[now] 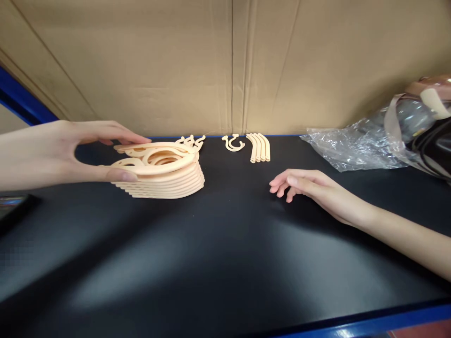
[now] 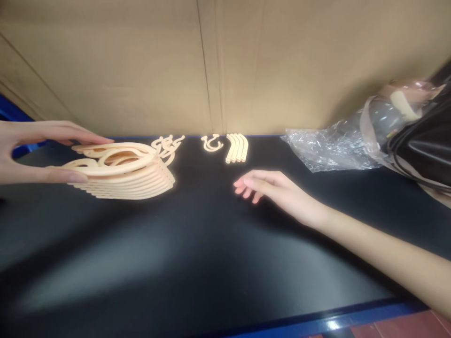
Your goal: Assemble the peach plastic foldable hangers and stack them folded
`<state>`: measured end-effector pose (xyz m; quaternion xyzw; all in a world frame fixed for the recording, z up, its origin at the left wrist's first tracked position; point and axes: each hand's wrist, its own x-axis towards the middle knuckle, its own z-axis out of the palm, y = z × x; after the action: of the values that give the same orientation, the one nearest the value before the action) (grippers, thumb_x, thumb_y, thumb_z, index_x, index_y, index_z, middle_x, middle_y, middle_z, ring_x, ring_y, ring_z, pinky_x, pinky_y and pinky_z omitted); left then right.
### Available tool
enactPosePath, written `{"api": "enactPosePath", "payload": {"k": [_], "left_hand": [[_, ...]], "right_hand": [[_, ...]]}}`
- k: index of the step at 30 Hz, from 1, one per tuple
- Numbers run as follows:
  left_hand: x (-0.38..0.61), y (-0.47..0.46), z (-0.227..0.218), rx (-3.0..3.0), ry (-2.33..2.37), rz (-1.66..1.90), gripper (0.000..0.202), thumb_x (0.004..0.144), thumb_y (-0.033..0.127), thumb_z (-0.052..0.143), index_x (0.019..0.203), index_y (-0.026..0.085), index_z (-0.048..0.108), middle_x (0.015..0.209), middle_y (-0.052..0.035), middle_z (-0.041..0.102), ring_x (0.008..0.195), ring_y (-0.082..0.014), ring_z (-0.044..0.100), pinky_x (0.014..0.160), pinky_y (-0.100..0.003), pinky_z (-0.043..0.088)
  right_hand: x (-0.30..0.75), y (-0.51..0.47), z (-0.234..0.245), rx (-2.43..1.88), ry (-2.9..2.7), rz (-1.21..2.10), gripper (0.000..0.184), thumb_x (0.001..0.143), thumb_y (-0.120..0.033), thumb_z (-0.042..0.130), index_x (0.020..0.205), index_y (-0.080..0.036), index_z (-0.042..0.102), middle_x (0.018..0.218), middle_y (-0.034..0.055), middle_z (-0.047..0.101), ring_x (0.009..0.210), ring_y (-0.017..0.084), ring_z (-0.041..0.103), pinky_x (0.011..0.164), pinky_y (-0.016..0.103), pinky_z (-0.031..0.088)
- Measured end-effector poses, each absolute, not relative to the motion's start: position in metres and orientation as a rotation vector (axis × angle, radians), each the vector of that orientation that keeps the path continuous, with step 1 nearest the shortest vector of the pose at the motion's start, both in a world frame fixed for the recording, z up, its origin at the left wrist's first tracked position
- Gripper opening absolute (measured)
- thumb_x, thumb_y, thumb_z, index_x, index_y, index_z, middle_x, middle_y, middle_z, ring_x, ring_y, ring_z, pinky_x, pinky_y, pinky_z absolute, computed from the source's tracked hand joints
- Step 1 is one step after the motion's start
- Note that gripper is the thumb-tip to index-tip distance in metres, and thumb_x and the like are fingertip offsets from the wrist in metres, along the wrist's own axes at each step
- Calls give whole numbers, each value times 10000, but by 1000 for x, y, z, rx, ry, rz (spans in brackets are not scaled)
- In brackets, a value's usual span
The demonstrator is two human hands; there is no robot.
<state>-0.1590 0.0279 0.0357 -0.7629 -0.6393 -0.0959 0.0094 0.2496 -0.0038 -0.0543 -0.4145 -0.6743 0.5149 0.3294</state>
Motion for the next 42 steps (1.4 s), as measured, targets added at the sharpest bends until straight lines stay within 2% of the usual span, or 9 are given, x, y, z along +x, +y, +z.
{"api": "enactPosePath", "payload": {"k": [4,11,16,19,23,25,28,32,42], "left_hand": [[-163,32,34,-2450,-2059,-221,854,503,854,602,1177,334,658,1102,43,685,1075,-317,637,931,-420,477],[-160,31,33,-2482,-2084,-222,877,487,847,607,1194,329,644,1128,34,672,1084,-304,623,962,-424,454],[-147,18,36,-2546,-2017,-200,785,680,804,541,1247,264,602,1195,-8,655,1132,-310,588,976,-423,424],[-148,19,35,-2564,-2000,-202,794,663,847,535,1238,304,600,1213,11,647,1142,-310,583,980,-433,420],[-152,24,32,-2574,-1981,-211,948,546,962,490,1225,311,610,1226,8,641,1133,-305,587,976,-429,431],[-150,23,32,-2580,-1961,-212,959,568,966,464,1248,302,596,1262,4,623,1154,-310,575,994,-436,422],[-147,20,31,-2600,-1971,-223,885,640,883,521,1319,316,536,1283,8,609,1162,-308,575,1020,-446,398],[-149,22,27,-2612,-2016,-168,835,628,728,635,1363,367,477,1272,28,619,1144,-290,596,1024,-424,392],[-145,20,29,-2580,-2006,-172,730,657,603,616,1321,311,537,1225,19,661,1074,-273,615,961,-397,408]], "right_hand": [[249,-4,-53,-1093,-1790,1340,296,933,-481,582,978,-233,736,985,34,708,891,152,636,739,247,495],[250,-2,-56,-1089,-1824,1339,264,943,-453,579,985,-245,735,992,23,709,897,147,628,751,245,486],[251,-2,-55,-1094,-1842,1334,266,944,-448,574,979,-237,732,997,34,706,909,164,625,760,270,487],[251,-2,-55,-1105,-1853,1322,277,938,-454,577,985,-229,732,1005,50,702,912,181,622,765,295,492],[251,-2,-55,-1114,-1861,1312,278,927,-463,588,983,-233,734,1006,51,703,908,185,620,765,306,492],[250,-3,-55,-1118,-1864,1308,276,925,-466,590,981,-238,736,1004,46,705,907,181,620,768,304,490],[250,-3,-54,-1129,-1866,1309,273,921,-469,596,980,-242,737,1001,41,707,908,176,621,771,300,489],[250,-3,-53,-1133,-1864,1310,270,916,-469,603,972,-242,739,990,38,707,900,172,623,767,294,490],[250,-3,-52,-1149,-1876,1305,269,904,-476,614,983,-252,741,991,39,711,897,178,629,775,303,502]]}}
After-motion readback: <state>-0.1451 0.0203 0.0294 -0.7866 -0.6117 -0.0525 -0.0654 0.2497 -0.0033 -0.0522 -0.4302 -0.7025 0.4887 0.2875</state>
